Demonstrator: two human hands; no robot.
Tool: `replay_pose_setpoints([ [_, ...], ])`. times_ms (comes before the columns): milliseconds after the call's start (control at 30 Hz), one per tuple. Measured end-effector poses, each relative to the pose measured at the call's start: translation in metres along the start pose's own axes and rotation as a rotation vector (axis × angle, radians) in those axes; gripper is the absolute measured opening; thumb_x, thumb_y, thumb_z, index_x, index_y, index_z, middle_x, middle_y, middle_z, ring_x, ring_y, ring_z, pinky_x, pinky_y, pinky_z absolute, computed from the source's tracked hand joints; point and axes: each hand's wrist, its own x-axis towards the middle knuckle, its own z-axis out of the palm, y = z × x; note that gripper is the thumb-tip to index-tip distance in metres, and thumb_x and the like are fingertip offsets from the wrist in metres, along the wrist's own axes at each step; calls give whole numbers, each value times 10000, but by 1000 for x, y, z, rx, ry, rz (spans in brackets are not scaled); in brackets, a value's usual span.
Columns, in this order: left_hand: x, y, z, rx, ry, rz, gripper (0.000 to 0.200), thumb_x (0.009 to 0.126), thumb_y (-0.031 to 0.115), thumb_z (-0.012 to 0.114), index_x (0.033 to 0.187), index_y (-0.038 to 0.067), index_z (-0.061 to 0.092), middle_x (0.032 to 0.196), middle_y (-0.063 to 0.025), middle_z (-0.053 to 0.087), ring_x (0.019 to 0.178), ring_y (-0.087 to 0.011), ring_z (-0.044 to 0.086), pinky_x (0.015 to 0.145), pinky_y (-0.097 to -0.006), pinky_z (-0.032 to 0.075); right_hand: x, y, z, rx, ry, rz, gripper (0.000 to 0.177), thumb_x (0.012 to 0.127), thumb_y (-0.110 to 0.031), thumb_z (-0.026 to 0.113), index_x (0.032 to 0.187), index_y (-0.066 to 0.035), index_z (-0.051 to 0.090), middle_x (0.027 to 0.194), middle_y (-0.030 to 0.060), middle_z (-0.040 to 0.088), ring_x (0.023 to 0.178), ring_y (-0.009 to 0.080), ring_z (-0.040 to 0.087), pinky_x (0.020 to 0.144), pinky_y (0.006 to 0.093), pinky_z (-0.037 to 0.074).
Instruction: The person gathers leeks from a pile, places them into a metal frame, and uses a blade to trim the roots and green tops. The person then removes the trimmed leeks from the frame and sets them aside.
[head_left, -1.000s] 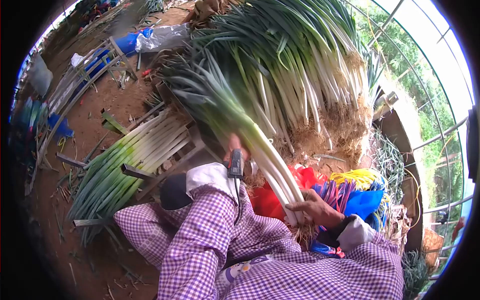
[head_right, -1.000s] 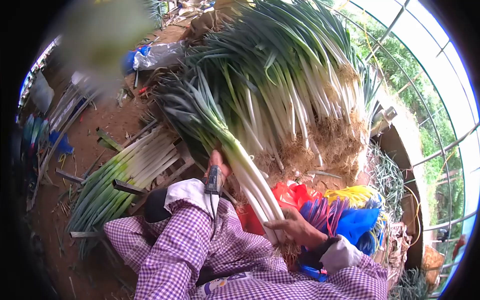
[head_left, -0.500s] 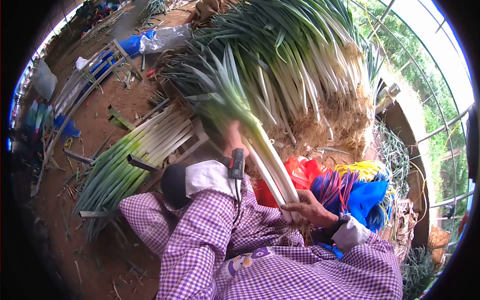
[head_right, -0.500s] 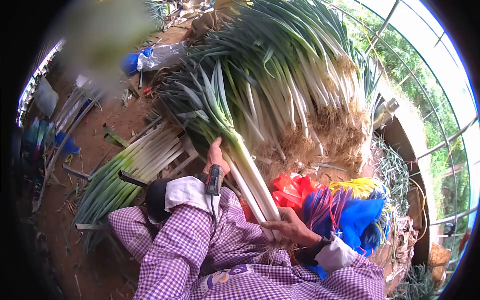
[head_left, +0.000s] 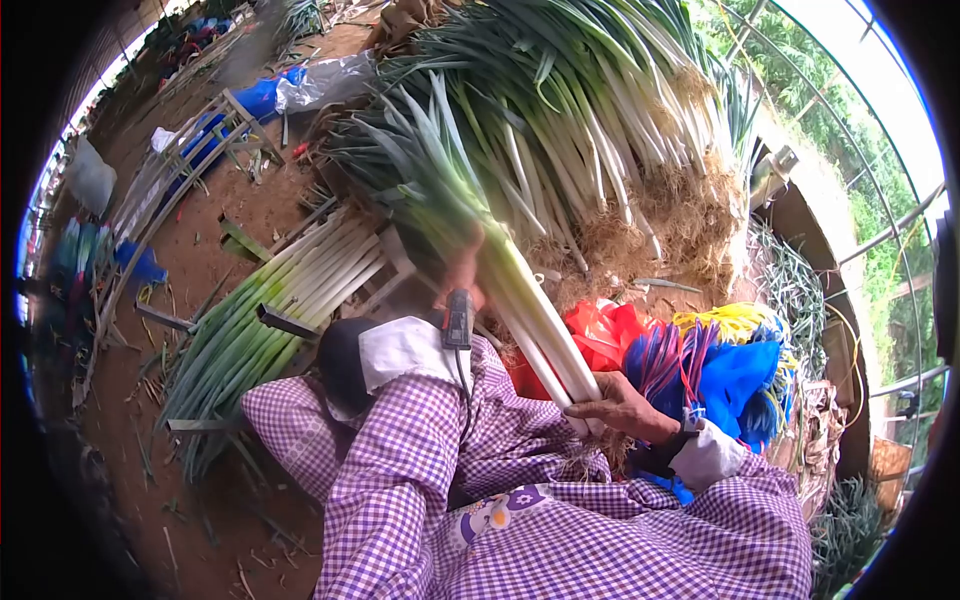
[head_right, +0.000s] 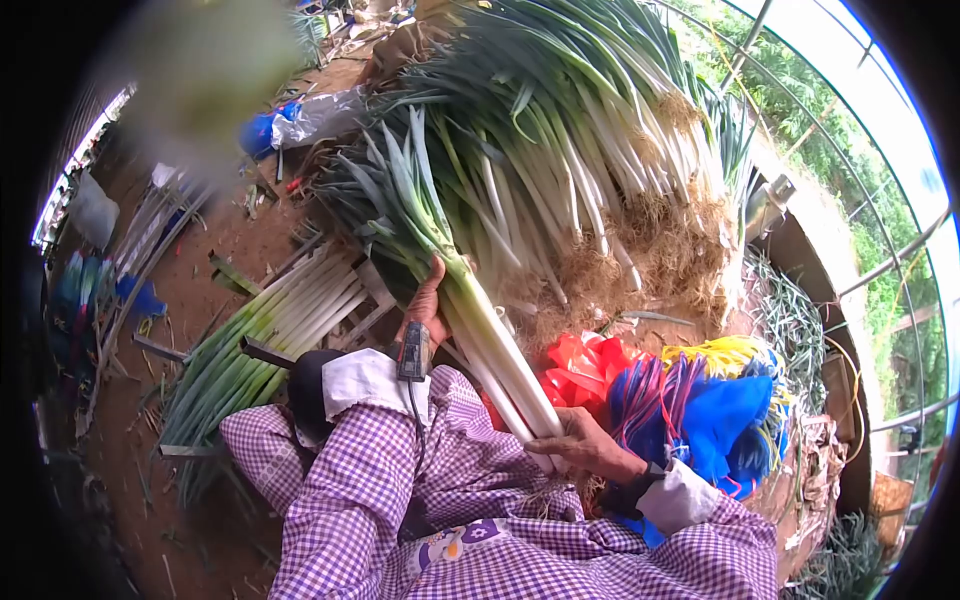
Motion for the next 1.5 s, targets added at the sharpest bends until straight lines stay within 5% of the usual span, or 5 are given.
replay_pose_setpoints([
  [500,-36,21,41,52,20,236,475,893,469,796,1153,112,620,978,-48,681,920,-178,664,849,-379,578,14,25,4,-177,125,-177,509,812,-155,864,1255,-9,659,1038,62,712,973,146,642,906,332,526],
  [833,-68,56,49,-37,25,393,507,907,436,787,1247,116,589,1118,-28,656,1048,-179,640,907,-400,559,34,-16,4,-242,69,-194,409,839,-148,867,1189,-12,708,979,10,721,921,98,633,832,306,529],
  [933,-75,85,44,-76,-82,450,552,916,442,772,1311,116,565,1171,-61,656,1102,-250,640,1020,-467,535,51,-33,-8,-382,82,-209,450,824,-89,851,1240,-8,697,1082,54,758,1017,118,654,929,322,530],
  [1200,-138,235,24,19,-81,677,689,993,599,575,1464,104,486,1387,-128,594,1280,-323,553,1111,-536,435,125,-152,21,-652,-68,-523,413,815,-157,817,1181,-2,705,930,167,759,825,208,737,778,373,562],
  [1500,-283,414,-80,-34,328,1205,664,930,389,754,1468,92,501,1476,-132,537,1352,-356,488,1171,-636,342,290,-275,138,-1082,-395,-875,430,793,-294,836,1087,-7,710,850,192,718,783,361,704,745,441,531],
])
